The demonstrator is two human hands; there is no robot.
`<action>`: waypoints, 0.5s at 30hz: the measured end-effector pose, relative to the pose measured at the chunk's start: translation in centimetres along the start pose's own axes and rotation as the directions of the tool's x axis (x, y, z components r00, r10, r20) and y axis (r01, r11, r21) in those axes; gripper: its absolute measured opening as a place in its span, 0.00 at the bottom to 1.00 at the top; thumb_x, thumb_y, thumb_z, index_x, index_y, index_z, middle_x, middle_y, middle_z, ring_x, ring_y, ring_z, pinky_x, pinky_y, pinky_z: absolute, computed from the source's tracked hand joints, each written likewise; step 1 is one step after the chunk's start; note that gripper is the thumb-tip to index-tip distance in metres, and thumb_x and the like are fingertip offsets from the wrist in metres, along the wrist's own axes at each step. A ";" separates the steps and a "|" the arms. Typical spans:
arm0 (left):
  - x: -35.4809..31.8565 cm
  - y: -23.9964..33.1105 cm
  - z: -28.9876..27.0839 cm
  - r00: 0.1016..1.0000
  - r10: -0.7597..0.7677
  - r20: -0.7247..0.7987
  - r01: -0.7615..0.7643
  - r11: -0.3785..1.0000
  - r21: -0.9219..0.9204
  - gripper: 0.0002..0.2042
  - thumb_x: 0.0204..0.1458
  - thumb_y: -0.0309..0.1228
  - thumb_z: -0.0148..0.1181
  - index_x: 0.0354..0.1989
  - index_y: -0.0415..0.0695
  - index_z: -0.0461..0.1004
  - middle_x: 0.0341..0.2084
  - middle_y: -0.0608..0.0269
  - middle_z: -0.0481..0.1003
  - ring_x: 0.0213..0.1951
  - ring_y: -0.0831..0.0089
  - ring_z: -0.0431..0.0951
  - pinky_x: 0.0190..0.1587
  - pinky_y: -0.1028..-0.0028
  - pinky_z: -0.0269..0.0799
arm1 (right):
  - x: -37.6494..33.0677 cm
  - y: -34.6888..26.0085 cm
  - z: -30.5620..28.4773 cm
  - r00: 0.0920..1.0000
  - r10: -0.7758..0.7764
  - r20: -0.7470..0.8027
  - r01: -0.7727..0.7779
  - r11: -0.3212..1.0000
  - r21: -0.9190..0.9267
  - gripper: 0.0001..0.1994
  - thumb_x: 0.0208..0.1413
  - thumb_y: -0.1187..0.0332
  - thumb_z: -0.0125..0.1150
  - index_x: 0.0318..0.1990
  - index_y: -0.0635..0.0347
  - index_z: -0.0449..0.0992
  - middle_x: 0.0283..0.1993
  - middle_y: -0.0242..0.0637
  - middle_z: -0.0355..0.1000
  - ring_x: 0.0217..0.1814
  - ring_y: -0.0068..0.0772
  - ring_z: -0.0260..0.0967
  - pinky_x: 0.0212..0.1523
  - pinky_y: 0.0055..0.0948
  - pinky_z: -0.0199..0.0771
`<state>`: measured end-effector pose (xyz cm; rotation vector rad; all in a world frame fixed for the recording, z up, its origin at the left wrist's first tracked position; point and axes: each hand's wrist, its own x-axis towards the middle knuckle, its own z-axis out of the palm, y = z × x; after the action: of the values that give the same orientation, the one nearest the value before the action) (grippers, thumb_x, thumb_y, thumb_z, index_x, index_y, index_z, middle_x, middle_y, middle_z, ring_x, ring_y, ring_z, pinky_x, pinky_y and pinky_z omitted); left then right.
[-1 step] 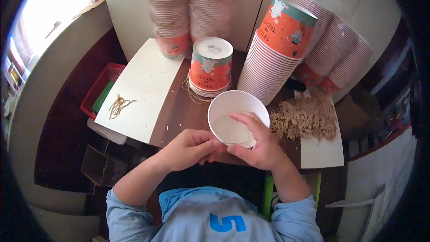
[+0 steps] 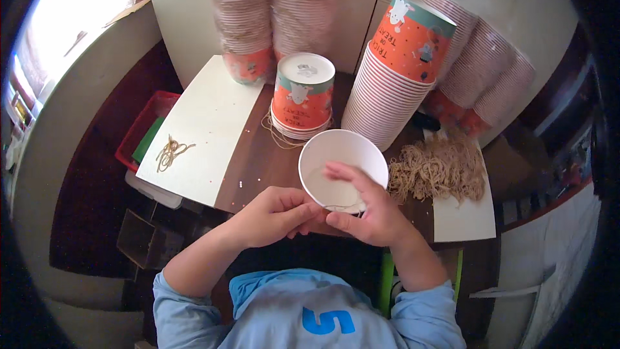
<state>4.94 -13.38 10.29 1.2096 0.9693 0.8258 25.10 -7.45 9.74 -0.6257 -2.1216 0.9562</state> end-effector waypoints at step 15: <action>0.9 -1.9 -0.5 0.994 -0.108 -0.009 0.106 0.987 -0.123 0.14 0.60 0.35 0.47 0.36 0.37 0.75 0.22 0.67 0.73 0.22 0.83 0.69 0.26 0.83 0.66 | -0.5 -0.2 0.9 1.000 -0.022 -0.014 0.021 0.998 -0.059 0.04 0.49 0.75 0.61 0.33 0.63 0.74 0.27 0.39 0.68 0.27 0.35 0.69 0.28 0.28 0.69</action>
<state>4.82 -12.72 8.27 1.0385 0.9731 0.7990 24.73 -8.30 9.23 -0.6365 -2.1454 0.8776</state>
